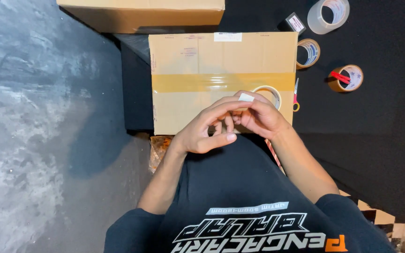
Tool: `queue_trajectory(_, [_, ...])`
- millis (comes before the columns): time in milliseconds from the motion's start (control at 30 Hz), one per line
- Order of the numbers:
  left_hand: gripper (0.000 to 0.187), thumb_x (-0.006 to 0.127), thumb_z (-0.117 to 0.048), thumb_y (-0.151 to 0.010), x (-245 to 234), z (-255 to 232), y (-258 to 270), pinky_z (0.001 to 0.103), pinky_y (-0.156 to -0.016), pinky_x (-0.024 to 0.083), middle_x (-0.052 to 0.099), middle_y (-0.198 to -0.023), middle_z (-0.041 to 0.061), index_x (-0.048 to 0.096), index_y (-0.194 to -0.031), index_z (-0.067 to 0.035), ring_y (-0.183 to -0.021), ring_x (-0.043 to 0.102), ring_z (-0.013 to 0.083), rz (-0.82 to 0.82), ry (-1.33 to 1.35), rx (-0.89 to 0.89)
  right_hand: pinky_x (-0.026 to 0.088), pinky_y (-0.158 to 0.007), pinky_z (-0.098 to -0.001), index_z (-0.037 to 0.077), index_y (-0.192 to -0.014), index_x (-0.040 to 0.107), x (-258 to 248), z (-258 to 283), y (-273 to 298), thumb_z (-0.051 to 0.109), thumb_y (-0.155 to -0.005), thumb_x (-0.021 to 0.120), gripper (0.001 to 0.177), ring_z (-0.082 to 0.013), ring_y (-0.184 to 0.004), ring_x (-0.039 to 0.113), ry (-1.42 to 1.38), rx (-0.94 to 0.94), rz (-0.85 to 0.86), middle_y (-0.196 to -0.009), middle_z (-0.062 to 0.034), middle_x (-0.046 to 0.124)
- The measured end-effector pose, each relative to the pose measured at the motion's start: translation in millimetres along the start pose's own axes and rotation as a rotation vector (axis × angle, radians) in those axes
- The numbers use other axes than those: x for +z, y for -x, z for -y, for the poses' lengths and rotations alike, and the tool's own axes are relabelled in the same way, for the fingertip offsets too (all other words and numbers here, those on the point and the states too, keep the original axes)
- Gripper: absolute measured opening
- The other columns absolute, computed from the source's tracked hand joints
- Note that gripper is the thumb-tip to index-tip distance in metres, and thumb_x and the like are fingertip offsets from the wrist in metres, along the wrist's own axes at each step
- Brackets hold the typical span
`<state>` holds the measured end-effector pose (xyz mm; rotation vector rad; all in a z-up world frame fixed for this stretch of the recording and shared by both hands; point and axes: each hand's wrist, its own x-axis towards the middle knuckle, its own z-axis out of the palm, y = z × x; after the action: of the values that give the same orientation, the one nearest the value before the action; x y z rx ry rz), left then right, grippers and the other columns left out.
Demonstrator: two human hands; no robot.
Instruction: Packing clothes already in plastic bags into a cardboard box and sealing it with tape for shipping.
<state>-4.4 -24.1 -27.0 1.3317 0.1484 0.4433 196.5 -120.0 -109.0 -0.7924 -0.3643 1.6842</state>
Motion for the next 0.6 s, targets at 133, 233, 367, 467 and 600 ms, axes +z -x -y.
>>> queue_trajectory(133, [0.066,0.075,-0.026,-0.091,1.7,-12.9,0.8,0.019,-0.054,0.050,0.056,-0.139,0.012,0.053,-0.149,-0.002,-0.084,0.068,0.0150,0.004,-0.025,0.009,0.057,-0.064,-0.0296,-0.003,-0.115,0.061,15.0,8.9,4.9,0.025,-0.092,0.069,0.037,-0.0229,-0.077,0.070,0.021,0.043,-0.021,-0.088,-0.0169,0.069])
queue_trajectory(233, [0.061,0.075,-0.025,-0.092,1.0,-15.1,0.5,0.019,-0.053,0.049,0.059,-0.136,0.012,0.057,-0.145,-0.004,-0.080,0.067,0.0149,0.007,-0.084,0.011,0.061,-0.065,-0.0278,-0.009,-0.122,0.058,22.0,11.1,8.4,0.014,-0.088,0.072,0.043,-0.0212,-0.080,0.072,0.016,0.038,-0.026,-0.093,-0.0183,0.070])
queue_trajectory(367, [0.049,0.074,-0.025,-0.092,2.0,-22.3,0.0,0.022,-0.053,0.048,0.061,-0.135,0.014,0.063,-0.135,-0.006,-0.077,0.066,0.0161,-0.003,-0.129,0.024,0.060,-0.070,-0.0237,-0.005,-0.128,0.053,15.6,10.8,11.0,0.003,-0.085,0.069,0.046,-0.0165,-0.085,0.070,0.059,-0.016,-0.069,-0.101,-0.0147,0.070])
queue_trajectory(467, [0.038,0.072,-0.027,-0.092,-0.2,-17.9,0.4,0.023,-0.056,0.049,0.056,-0.143,0.017,0.066,-0.122,-0.005,-0.081,0.067,0.0165,-0.036,-0.087,0.032,0.060,-0.064,-0.0224,-0.002,-0.127,0.054,24.5,15.3,13.2,0.000,-0.088,0.066,0.040,-0.0126,-0.075,0.069,0.116,-0.104,-0.172,-0.099,-0.0108,0.070])
queue_trajectory(600, [0.032,0.064,-0.032,-0.097,-6.4,5.8,1.2,0.023,-0.060,0.051,0.040,-0.157,0.017,0.065,-0.112,-0.004,-0.090,0.066,0.0172,-0.124,0.128,0.046,0.050,-0.056,-0.0167,0.005,-0.123,0.055,23.9,13.0,3.9,0.007,-0.096,0.069,0.030,-0.0105,-0.071,0.067,0.295,-0.327,-0.386,-0.094,-0.0070,0.068])
